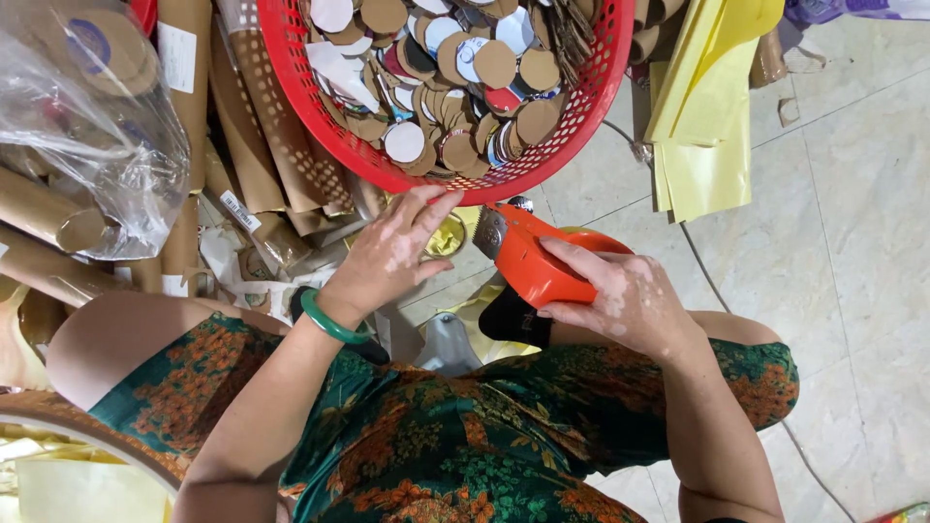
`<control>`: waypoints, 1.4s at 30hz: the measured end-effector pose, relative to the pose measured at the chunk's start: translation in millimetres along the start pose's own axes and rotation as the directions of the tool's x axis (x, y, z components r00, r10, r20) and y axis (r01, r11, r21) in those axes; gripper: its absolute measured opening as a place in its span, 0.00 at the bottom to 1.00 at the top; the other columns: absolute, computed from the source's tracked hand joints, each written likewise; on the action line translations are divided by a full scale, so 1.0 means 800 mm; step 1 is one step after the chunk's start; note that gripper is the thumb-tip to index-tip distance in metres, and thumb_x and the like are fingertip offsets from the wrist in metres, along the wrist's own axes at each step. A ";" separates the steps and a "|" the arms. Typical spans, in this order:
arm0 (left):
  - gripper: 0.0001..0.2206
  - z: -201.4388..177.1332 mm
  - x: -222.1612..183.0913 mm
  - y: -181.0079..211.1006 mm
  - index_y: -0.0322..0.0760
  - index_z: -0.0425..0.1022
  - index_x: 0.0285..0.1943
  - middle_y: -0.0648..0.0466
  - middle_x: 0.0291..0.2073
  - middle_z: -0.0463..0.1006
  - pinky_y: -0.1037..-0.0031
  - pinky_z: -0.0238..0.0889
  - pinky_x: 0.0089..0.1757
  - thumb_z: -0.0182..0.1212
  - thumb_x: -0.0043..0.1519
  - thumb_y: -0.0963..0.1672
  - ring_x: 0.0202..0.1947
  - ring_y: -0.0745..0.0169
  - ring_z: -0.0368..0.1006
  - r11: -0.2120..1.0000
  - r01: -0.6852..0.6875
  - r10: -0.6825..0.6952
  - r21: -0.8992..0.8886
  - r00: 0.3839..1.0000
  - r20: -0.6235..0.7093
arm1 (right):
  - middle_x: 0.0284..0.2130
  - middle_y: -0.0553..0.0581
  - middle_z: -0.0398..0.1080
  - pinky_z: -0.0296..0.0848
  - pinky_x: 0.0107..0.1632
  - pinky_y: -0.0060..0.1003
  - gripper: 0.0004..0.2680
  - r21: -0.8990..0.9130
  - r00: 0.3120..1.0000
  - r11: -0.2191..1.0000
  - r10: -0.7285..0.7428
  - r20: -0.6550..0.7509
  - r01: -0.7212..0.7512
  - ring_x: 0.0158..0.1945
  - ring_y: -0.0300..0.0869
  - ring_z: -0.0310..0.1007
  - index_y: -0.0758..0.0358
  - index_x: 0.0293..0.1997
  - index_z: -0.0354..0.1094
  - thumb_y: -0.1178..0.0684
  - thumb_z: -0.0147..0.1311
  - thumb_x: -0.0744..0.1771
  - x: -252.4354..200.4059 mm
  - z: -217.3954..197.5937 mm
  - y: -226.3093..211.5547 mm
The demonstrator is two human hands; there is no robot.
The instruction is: The recorder is applying tape to seal the ends of cardboard tubes using small cardboard circles.
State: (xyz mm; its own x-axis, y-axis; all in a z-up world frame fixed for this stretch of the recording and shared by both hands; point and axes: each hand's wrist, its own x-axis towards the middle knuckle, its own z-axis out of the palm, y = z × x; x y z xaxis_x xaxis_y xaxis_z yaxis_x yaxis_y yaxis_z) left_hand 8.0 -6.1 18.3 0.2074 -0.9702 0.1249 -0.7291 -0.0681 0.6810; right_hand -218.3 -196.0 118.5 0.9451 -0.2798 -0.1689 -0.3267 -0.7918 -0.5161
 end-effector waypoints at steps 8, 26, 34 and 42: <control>0.44 -0.009 0.004 -0.006 0.37 0.56 0.74 0.44 0.63 0.63 0.56 0.62 0.60 0.75 0.49 0.50 0.61 0.41 0.65 0.999 -0.042 0.042 -0.026 0.999 0.025 | 0.37 0.67 0.77 0.77 0.41 0.50 0.27 -0.013 1.000 1.000 -0.013 -0.024 0.012 0.40 0.62 0.77 0.58 0.60 0.68 0.39 0.69 0.58 0.006 0.004 -0.002; 0.10 0.062 0.110 -0.171 0.40 0.80 0.50 0.42 0.49 0.73 0.59 0.71 0.45 0.59 0.61 0.42 0.50 0.44 0.73 0.847 0.246 -0.319 0.471 0.944 0.081 | 0.36 0.66 0.78 0.77 0.41 0.50 0.26 -0.087 0.996 0.992 0.090 0.012 -0.089 0.39 0.62 0.78 0.55 0.59 0.68 0.39 0.68 0.58 0.006 -0.011 -0.006; 0.30 -0.030 0.045 -0.030 0.36 0.64 0.71 0.44 0.60 0.71 0.63 0.69 0.59 0.69 0.58 0.45 0.57 0.48 0.73 0.949 0.219 -0.206 -0.227 0.975 0.079 | 0.37 0.67 0.78 0.77 0.43 0.50 0.27 -0.087 0.996 0.993 0.070 -0.049 -0.074 0.40 0.61 0.78 0.56 0.61 0.68 0.41 0.69 0.58 -0.009 -0.013 0.003; 0.34 -0.022 -0.002 0.031 0.31 0.68 0.65 0.47 0.51 0.71 0.59 0.62 0.58 0.76 0.49 0.45 0.55 0.45 0.68 0.987 0.029 -0.024 0.156 0.999 -0.029 | 0.38 0.68 0.77 0.77 0.43 0.49 0.27 -0.059 0.995 0.996 0.062 -0.072 -0.066 0.40 0.62 0.77 0.58 0.61 0.69 0.41 0.70 0.57 -0.017 -0.010 0.003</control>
State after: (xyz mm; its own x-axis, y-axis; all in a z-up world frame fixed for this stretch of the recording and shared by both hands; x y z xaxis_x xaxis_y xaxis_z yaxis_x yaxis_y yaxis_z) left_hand 0.9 -2.3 47.4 0.2438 -0.9612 0.1291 -0.8160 -0.1313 0.5630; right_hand -232.2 -198.3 126.8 0.9198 -0.3668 -0.1395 -0.3887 -0.8021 -0.4534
